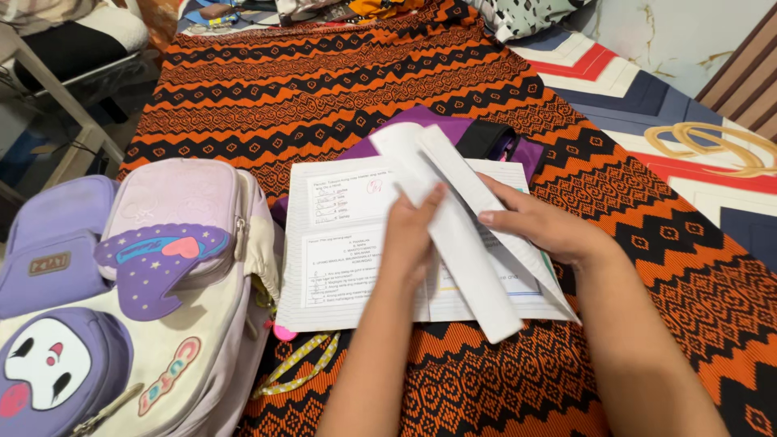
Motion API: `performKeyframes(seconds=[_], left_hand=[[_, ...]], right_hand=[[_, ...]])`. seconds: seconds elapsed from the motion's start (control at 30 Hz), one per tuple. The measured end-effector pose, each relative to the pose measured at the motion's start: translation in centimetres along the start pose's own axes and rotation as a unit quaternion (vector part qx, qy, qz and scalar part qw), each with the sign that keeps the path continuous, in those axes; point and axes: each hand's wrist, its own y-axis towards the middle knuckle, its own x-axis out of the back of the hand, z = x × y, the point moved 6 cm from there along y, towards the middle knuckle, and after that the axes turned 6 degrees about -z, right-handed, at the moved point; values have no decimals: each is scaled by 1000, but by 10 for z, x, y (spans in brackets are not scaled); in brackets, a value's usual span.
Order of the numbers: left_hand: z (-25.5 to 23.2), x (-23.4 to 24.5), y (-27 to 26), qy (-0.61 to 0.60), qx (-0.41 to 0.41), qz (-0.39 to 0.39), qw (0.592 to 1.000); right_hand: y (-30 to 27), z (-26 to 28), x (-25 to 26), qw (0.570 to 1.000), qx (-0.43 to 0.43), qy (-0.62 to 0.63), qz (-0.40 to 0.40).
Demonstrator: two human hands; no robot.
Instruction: The person flips through a notebook, closes it, and places it into a purple pencil case. They then retrieve a white glue stick from a backpack, apply glue to a book cover, and place the book into the pencil case before zipping it closed.
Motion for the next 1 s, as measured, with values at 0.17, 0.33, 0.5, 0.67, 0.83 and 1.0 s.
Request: performKeyframes(seconds=[0.17,0.33,0.5,0.67,0.83,1.0], left_hand=[[-153,85,-35,338,-270,-201,879],[-213,45,-138,363,-374,-194,831],[-84,-73,-99,505,-211,-22,837],[-39,-68,-74,397,-187,35,898],[-9,-46,-38,261,-122,84,954],[-16,-2,-6,172,-30,60,983]], right_hand=[[-10,-73,28,927,-184,288,-151],[-8,-80,36,918,-131,311,-207],[-14,-51,12,902,-140,353,-205],[-10,-23,-32,909,-80,389,-125],[-7,-31,-9,947,-106,268,-144],[-10,-72,50,966,-140,118,-185]])
